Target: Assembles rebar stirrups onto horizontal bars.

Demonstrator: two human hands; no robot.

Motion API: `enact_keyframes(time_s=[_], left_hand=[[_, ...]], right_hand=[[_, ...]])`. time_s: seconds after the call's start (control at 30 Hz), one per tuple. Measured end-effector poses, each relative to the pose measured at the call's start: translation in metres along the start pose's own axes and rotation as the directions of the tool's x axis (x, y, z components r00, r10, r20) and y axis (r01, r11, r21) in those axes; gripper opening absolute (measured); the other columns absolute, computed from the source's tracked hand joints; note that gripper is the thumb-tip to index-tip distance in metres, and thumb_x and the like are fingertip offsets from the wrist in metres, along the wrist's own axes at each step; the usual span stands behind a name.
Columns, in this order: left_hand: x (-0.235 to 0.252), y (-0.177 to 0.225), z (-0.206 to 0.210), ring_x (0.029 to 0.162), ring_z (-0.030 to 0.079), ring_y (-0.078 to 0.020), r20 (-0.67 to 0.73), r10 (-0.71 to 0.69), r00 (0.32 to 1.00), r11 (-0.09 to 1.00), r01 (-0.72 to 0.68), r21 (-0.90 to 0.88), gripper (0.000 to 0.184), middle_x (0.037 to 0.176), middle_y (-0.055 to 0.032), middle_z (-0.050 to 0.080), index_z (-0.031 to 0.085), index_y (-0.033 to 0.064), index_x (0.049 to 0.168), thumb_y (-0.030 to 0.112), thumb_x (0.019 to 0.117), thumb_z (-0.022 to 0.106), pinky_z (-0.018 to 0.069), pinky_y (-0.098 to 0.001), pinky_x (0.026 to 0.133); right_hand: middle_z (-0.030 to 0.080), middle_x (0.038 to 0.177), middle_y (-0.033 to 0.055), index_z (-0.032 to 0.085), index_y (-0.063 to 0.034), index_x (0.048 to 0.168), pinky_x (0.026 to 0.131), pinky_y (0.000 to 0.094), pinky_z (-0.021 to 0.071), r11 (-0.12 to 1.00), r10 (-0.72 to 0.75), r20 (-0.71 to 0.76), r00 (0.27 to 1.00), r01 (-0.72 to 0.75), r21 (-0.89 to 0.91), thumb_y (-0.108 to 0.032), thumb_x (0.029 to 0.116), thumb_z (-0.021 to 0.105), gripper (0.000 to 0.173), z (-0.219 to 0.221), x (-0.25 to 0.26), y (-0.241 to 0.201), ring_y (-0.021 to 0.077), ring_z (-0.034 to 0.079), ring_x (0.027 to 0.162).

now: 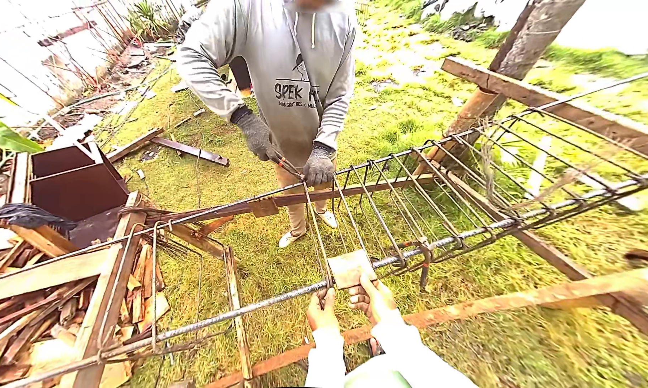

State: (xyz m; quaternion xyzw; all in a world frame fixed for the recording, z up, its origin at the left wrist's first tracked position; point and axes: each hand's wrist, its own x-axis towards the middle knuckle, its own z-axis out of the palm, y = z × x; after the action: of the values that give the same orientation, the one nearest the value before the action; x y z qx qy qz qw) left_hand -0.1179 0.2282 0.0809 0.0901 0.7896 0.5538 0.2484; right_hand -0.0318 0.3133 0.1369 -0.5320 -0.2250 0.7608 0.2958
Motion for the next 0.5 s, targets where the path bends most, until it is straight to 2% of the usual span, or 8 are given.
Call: enact_keyframes(time_s=[0.1,0.2,0.4,0.5], left_hand=[[0.000,0.003,0.002,0.069,0.061,-0.0114,0.057,-0.029,0.998,0.999,0.027,0.039,0.020,0.081,-0.0063,0.070,0.073,0.0010,0.106,0.017,0.0945,0.075,0.0522,-0.0329,0.072],[-0.005,0.006,0.012,0.072,0.062,-0.0140,0.060,-0.055,0.997,0.998,0.054,0.028,0.022,0.083,-0.0074,0.069,0.072,0.0011,0.109,0.019,0.0967,0.073,0.0522,-0.0361,0.073],[-0.006,0.001,0.013,0.061,0.055,-0.0053,0.057,0.013,0.998,0.995,-0.007,-0.098,0.017,0.072,-0.0028,0.063,0.067,-0.0028,0.109,0.009,0.0969,0.069,0.0488,-0.0242,0.062],[-0.006,-0.006,0.014,0.050,0.044,-0.0051,0.065,-0.030,0.997,0.990,0.038,-0.137,0.017,0.065,-0.0008,0.056,0.065,-0.0024,0.110,0.009,0.0978,0.068,0.0395,-0.0238,0.048]], right_hand=[[0.068,0.070,0.0133,0.055,0.0046,0.118,0.054,0.0361,0.0601,0.987,-0.114,0.012,0.993,0.114,-0.115,-0.019,0.1116,0.045,0.027,0.001,-0.012,-0.012,0.0221,0.068,0.055],[0.068,0.070,0.0129,0.056,0.0046,0.114,0.053,0.0364,0.0600,0.989,-0.071,-0.011,0.997,0.069,-0.128,-0.021,0.1119,0.045,0.029,0.000,-0.012,-0.023,0.0218,0.068,0.055],[0.068,0.073,0.0138,0.054,0.0039,0.118,0.057,0.0380,0.0604,0.998,-0.006,-0.009,1.000,0.005,-0.069,-0.021,0.1118,0.045,0.028,-0.007,0.004,-0.003,0.0231,0.069,0.059],[0.067,0.071,0.0129,0.053,0.0031,0.119,0.056,0.0370,0.0599,0.997,0.029,-0.022,0.999,-0.031,-0.076,-0.021,0.1124,0.043,0.027,-0.005,0.006,-0.003,0.0224,0.068,0.058]])
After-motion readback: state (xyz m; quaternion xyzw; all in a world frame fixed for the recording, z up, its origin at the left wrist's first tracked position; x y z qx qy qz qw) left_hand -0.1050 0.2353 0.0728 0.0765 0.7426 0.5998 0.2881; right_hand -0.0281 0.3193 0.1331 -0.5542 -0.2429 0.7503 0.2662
